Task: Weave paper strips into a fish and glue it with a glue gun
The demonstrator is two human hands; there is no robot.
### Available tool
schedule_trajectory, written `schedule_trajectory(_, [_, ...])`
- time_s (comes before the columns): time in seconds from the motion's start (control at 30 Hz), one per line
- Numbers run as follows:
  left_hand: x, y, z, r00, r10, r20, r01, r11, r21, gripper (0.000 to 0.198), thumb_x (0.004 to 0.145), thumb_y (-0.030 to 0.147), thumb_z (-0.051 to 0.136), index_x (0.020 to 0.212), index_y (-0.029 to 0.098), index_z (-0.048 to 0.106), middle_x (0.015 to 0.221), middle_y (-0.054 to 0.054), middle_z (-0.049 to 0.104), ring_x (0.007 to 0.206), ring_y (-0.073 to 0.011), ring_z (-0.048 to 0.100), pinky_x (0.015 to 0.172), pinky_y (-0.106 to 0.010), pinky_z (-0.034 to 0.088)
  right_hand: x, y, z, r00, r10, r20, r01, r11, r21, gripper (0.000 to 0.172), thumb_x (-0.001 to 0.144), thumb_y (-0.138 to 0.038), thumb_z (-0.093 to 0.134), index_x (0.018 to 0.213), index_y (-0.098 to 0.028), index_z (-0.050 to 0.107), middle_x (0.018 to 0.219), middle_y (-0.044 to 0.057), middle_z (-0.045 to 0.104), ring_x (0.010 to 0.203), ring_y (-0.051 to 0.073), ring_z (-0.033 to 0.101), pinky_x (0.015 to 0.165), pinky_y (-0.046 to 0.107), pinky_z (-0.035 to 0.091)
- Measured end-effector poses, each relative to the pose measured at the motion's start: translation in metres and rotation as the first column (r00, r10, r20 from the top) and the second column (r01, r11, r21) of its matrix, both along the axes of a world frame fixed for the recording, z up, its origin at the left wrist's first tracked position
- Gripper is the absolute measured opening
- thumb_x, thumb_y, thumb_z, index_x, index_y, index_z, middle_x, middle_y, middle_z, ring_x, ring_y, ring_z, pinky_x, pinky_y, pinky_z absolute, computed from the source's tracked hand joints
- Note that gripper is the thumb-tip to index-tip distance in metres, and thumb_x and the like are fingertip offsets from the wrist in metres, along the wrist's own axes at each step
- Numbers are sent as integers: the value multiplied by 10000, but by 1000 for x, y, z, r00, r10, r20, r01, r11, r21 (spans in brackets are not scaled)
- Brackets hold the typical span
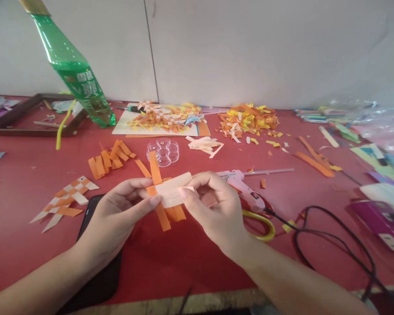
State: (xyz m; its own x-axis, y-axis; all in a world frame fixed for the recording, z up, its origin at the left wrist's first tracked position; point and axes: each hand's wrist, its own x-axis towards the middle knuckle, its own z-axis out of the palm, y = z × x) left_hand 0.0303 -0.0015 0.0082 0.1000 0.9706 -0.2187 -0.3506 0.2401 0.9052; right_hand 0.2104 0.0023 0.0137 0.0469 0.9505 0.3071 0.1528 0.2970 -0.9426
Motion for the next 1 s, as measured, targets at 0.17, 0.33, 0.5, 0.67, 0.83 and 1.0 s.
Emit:
schedule_trajectory(0.17, [-2,0,-2,999,-45,27,45,999,8,228,744,217,810,947,232,706,683,60,686,680,-50,645,690,-124,508,1,-1,-1,1000,4,4,-4,1000,-15,124,823,-209,680,748,-220,582,710,-28,613,569,81,538,474,178,440])
schedule_trajectory(0.33, [-2,1,-2,997,-64,36,63,998,27,206,755,208,802,933,240,702,668,72,666,666,-33,625,671,-102,491,1,-3,-1,1000,-14,-15,14,999,-37,154,807,-210,703,735,-228,569,732,-30,634,595,86,577,487,177,459])
schedule_trajectory(0.5, [-3,0,0,998,-55,22,53,997,59,209,751,198,804,934,232,710,636,78,640,612,-18,584,613,-85,464,1,-3,0,994,-28,-104,20,997,-74,191,796,-237,731,832,-258,545,733,-43,632,611,99,595,527,198,497])
schedule_trajectory(0.67, [-3,1,0,999,-35,31,34,999,37,386,741,208,817,1085,252,648,626,88,658,601,-22,591,635,-98,477,0,-2,-1,991,-67,-119,58,995,-77,187,803,-255,729,852,-252,549,762,-34,633,638,97,603,534,193,492])
schedule_trajectory(0.83, [-3,3,-3,997,-26,70,28,999,-25,336,754,277,808,1051,246,653,824,23,762,823,-98,697,778,-186,541,0,2,-3,983,-131,-126,126,991,-45,170,803,-253,726,849,-254,563,774,-28,615,650,97,594,559,197,502])
schedule_trajectory(1.0, [-3,3,-5,996,-86,8,86,996,-29,141,747,302,809,801,205,721,764,40,740,709,-51,658,699,-117,515,-2,-1,-5,985,-137,-108,139,990,9,167,806,-241,724,872,-264,572,780,-23,624,648,102,606,544,197,510])
